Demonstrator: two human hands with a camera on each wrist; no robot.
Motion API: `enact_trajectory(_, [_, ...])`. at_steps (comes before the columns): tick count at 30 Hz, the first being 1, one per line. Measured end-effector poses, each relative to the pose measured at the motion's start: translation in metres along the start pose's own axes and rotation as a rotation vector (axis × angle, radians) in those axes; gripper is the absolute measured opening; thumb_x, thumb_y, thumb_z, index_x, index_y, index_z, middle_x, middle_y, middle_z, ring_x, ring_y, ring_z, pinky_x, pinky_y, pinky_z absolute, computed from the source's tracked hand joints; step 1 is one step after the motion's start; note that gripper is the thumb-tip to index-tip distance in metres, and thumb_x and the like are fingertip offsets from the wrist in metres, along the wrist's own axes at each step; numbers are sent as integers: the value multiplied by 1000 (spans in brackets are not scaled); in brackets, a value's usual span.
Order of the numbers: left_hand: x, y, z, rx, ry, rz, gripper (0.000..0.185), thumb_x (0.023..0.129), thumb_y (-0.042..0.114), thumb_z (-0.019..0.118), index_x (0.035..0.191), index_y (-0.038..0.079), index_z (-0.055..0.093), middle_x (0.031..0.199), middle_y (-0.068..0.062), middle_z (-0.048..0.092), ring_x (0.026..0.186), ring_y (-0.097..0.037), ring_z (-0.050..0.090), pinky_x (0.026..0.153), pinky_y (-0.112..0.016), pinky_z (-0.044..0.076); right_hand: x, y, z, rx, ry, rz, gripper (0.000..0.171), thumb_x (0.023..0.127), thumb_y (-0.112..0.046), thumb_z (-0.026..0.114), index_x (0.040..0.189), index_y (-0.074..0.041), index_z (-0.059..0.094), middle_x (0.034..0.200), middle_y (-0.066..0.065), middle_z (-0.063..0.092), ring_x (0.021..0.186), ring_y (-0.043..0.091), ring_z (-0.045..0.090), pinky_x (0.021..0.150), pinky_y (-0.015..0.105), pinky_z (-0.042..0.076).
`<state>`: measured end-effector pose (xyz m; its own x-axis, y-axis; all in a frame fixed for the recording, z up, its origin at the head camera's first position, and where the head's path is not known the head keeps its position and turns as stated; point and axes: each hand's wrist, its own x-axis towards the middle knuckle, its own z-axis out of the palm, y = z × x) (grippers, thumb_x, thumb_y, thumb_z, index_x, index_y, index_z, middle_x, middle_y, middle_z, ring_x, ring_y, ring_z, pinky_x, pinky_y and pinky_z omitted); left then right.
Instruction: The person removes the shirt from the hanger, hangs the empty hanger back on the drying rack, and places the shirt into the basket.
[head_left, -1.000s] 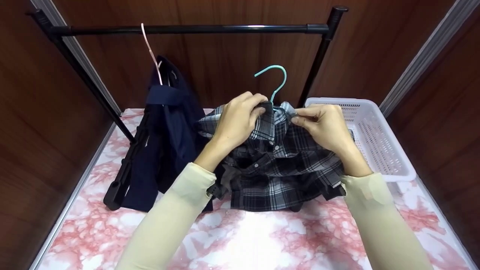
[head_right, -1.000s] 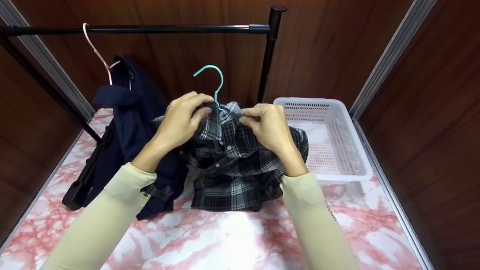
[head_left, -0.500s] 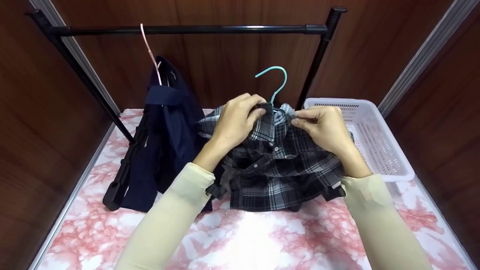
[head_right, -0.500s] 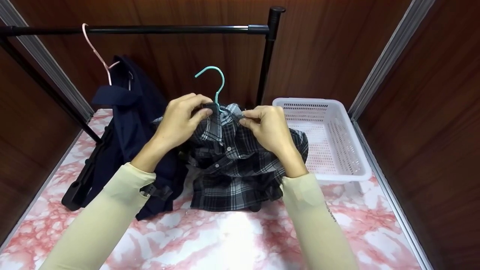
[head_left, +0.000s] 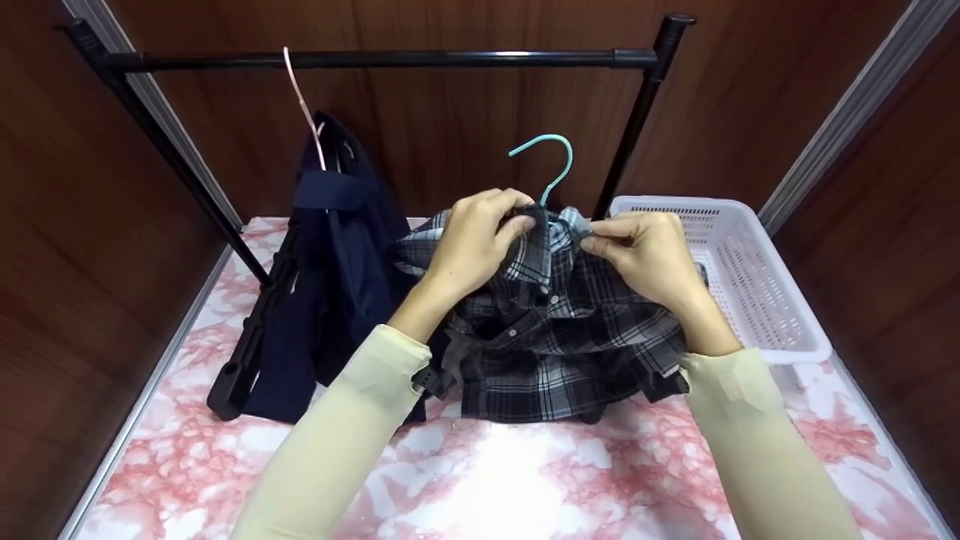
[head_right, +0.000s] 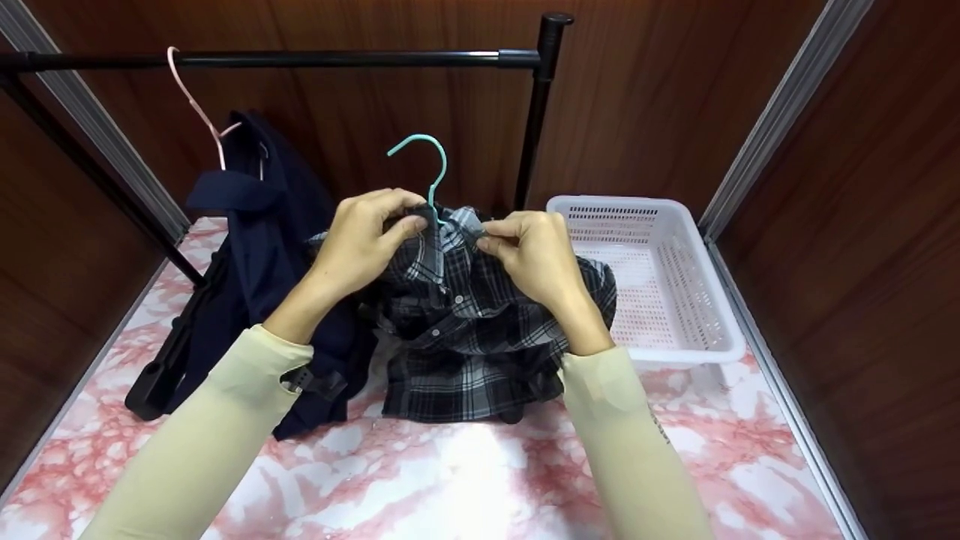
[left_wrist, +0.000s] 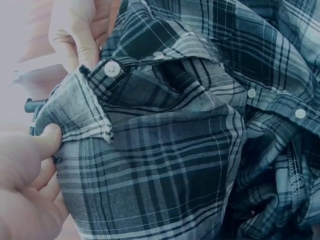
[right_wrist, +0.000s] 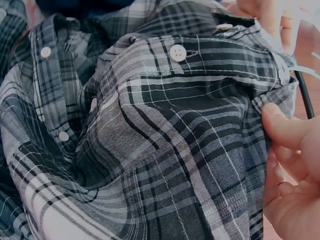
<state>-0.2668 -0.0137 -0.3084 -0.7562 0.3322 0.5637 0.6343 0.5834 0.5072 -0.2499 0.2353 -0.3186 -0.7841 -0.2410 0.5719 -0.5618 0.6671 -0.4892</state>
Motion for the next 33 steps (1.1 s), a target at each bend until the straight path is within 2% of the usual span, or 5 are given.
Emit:
enact_trajectory(11, [-4,-1,3,-19,23,30,19,100,22,73,113,9,78,103,-6,75,98,-20,70,90,-34,54,-7,4,-4,50,-36,69,14,90,-6,84,103,-11,87,102,6,82,92,8,71,81,10,48])
enact_trajectory(18, [-4,-4,-1,-27,51,6,21,101,20,73,116,7,78,106,-7,75,101,-21,71,92,-35,54,-12,13,-11,29,-19,55,14,88,-4,85,102,-9,86,104,6,82,92,-13,64,82,8,48])
enact_trajectory(20, [-4,-5,-1,-45,63,0,20,100,19,73,116,7,78,107,-7,75,104,-21,71,94,-34,54,-13,16,-13,23,-7,48,14,87,-3,86,101,-7,86,103,7,82,90,-15,63,81,8,48])
enact_trajectory(26, [-4,-7,0,-107,119,-9,19,97,20,76,112,8,80,105,-5,76,102,-18,70,92,-32,53,-20,24,-17,25,14,56,14,87,-3,86,101,-5,86,100,10,81,86,-15,62,77,8,48])
enact_trajectory(33, [-4,-9,2,-175,170,-74,19,95,20,80,111,10,81,105,-2,78,100,-13,71,91,-26,53,-28,30,-21,40,38,107,13,88,-5,87,101,-5,86,100,10,81,85,-16,62,77,8,48])
